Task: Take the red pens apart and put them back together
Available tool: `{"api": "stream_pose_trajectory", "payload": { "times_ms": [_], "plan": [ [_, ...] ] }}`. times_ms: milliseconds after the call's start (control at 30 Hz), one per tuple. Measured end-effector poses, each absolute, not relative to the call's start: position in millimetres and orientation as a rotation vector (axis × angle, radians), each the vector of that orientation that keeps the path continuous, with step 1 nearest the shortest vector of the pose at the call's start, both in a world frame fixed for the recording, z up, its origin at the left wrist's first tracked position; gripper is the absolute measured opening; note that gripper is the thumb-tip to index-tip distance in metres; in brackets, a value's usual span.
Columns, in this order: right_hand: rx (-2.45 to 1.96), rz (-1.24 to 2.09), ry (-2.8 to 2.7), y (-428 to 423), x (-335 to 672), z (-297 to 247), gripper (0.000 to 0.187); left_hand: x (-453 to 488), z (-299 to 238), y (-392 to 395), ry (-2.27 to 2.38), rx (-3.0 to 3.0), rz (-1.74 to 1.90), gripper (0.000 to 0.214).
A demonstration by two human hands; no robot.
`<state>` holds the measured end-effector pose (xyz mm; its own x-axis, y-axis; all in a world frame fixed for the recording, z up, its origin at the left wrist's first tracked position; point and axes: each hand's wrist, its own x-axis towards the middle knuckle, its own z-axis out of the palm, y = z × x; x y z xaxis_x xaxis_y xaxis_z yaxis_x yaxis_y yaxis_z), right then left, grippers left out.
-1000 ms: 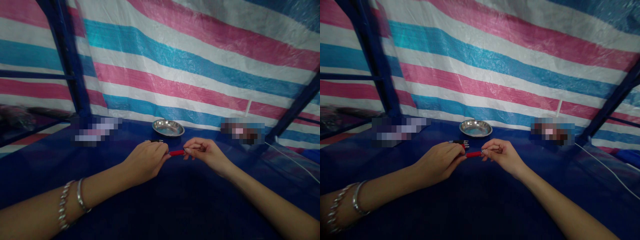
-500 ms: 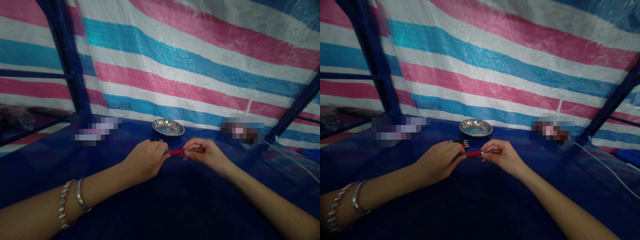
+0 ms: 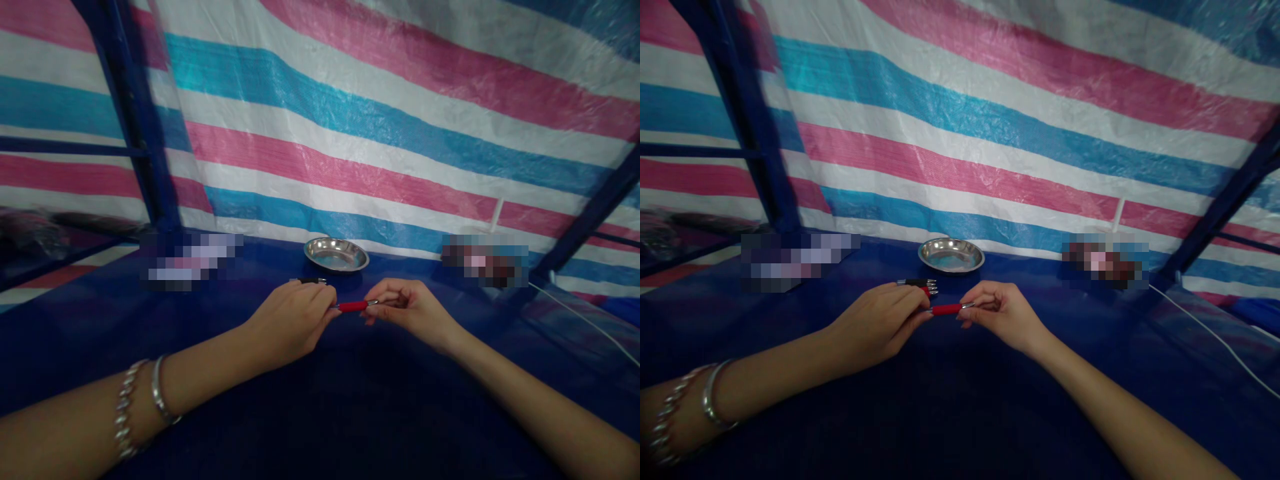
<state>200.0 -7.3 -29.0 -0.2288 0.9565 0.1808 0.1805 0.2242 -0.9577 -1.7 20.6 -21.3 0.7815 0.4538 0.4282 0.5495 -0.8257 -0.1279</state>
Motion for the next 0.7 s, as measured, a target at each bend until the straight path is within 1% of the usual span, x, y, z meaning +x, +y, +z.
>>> {"api": "stream_pose_trajectory", "payload": {
  "times_ms": [367, 700],
  "plan": [
    [-1.051, 1.093, -1.6, -6.5, 200.0, -31.6, 0.015, -2.0, -21.0, 21.1, -0.775, -2.766, -0.558, 0.014],
    [-1.072, 1.024, -1.645, -7.6, 199.8, -31.5, 0.016, -2.9, -20.9, 21.3, -0.829, -2.809, -0.475, 0.015]
  ]
}}
